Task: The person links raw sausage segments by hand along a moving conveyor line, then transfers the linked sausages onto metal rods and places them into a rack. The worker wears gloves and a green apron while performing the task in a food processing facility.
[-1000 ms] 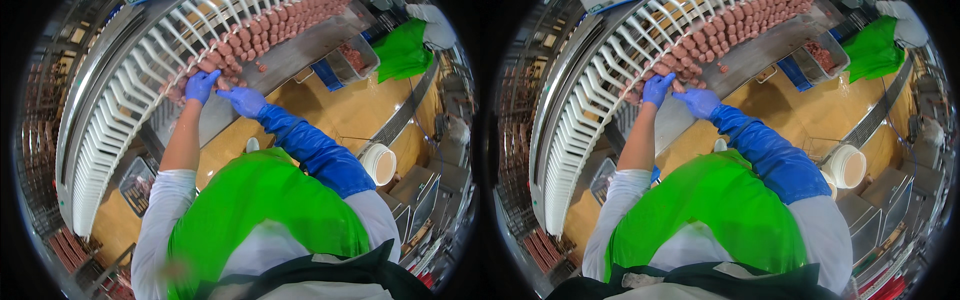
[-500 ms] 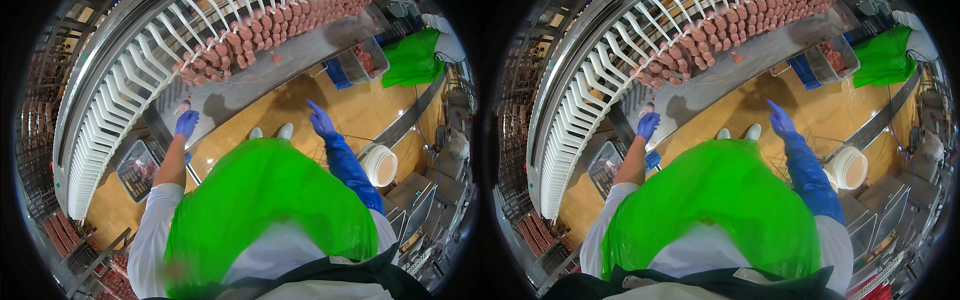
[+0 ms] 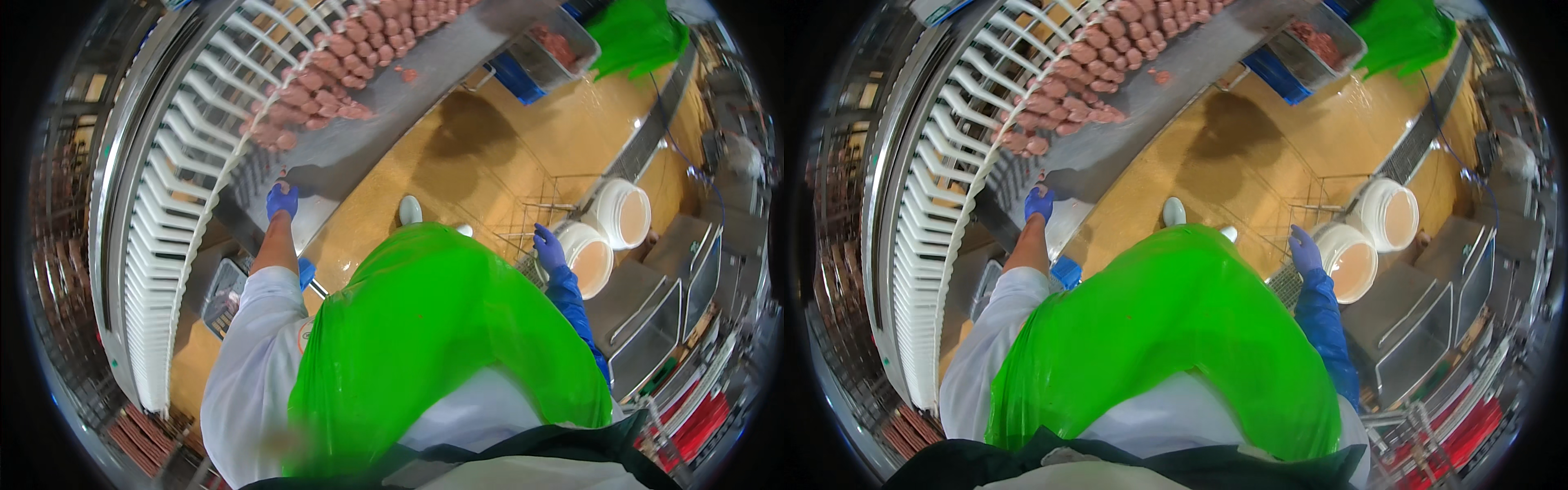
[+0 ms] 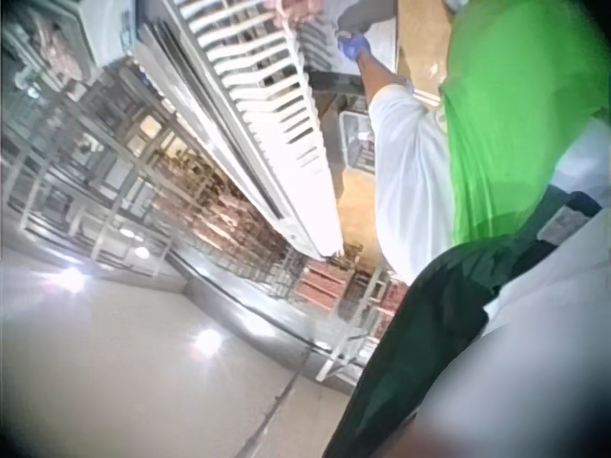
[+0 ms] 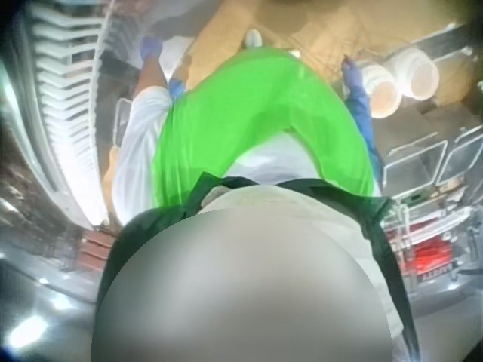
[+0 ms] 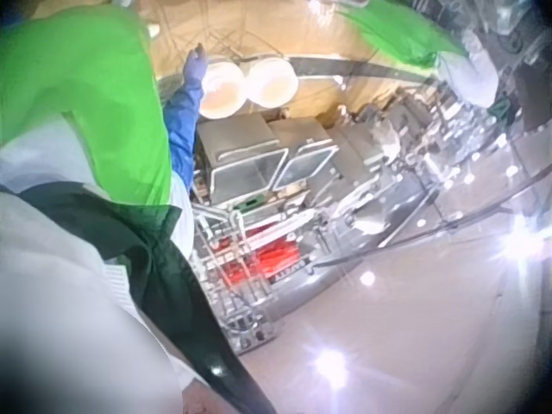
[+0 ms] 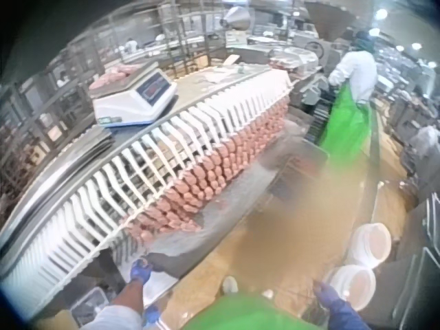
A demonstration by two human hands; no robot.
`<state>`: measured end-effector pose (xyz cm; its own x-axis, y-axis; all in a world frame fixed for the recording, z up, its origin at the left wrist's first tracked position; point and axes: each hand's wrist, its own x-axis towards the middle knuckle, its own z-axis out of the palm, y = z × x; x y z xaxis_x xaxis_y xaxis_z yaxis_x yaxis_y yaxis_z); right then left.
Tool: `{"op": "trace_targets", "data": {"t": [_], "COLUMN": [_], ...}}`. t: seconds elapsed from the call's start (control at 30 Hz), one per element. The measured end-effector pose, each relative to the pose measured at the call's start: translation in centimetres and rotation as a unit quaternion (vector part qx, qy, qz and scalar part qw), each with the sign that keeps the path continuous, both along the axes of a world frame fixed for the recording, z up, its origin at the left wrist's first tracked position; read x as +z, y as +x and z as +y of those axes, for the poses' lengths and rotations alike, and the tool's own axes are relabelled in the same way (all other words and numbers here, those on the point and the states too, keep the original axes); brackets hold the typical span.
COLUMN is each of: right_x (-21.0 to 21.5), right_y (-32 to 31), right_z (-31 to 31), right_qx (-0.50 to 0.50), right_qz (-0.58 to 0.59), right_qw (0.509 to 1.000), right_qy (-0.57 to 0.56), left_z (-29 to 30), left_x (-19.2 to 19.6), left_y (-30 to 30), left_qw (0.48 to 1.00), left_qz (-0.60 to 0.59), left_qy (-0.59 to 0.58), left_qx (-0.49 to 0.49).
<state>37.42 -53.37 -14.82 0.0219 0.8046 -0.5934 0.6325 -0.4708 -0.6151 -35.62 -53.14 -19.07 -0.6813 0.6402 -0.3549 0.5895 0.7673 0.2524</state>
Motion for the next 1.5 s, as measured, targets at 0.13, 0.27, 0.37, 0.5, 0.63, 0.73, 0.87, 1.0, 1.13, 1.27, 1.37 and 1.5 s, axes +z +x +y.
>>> {"op": "trace_targets", "data": {"t": [0.13,0.27,0.37,0.5,0.63,0.73,0.87,1.0,1.13,1.27,1.37,1.5], "right_x": [0.7,3.3,5.1,5.2,4.0,3.9,4.8,4.7,3.2,2.2,2.5,3.0], "right_y": [1.6,2.2,3.0,5.1,6.9,7.4,6.7,5.0,3.4,2.4,2.1,3.1], "right_z": [-5.3,-9.5,-14.2,-23.6,-34.6,-41.4,-48.5,-53.3,-55.2,-56.5,-58.5,-62.0], "right_qx": [-0.043,-0.084,-0.155,-0.212,-0.290,-0.355,-0.437,-0.515,-0.534,-0.547,-0.591,-0.664], "right_qz": [-0.046,-0.086,-0.052,-0.083,-0.090,-0.070,-0.092,-0.065,-0.018,-0.065,-0.025,-0.049], "right_qw": [0.997,0.989,0.983,0.971,0.950,0.928,0.892,0.853,0.845,0.834,0.805,0.746], "right_qy": [0.051,0.082,0.078,0.077,0.077,0.093,0.075,0.045,-0.019,-0.027,-0.034,0.003], "left_z": [2.1,3.7,4.4,5.9,7.0,7.2,6.4,5.4,5.8,6.5,7.0,7.0], "left_x": [-0.1,1.2,2.9,4.5,4.1,3.9,5.6,7.1,5.2,1.8,1.5,3.9], "left_y": [3.0,5.8,8.4,14.8,24.0,31.6,42.8,51.3,54.3,55.1,56.3,60.4], "left_qw": [0.993,0.981,0.960,0.920,0.839,0.807,0.749,0.705,0.641,0.674,0.720,0.695], "left_qz": [0.065,0.107,0.163,0.199,0.196,0.127,-0.002,-0.114,-0.174,-0.159,-0.120,-0.054], "left_qy": [0.002,0.033,0.080,0.128,0.236,0.235,0.183,0.053,-0.024,-0.058,-0.084,-0.084], "left_qx": [-0.095,-0.161,-0.212,-0.311,-0.449,-0.526,-0.637,-0.698,-0.748,-0.719,-0.678,-0.712]}}
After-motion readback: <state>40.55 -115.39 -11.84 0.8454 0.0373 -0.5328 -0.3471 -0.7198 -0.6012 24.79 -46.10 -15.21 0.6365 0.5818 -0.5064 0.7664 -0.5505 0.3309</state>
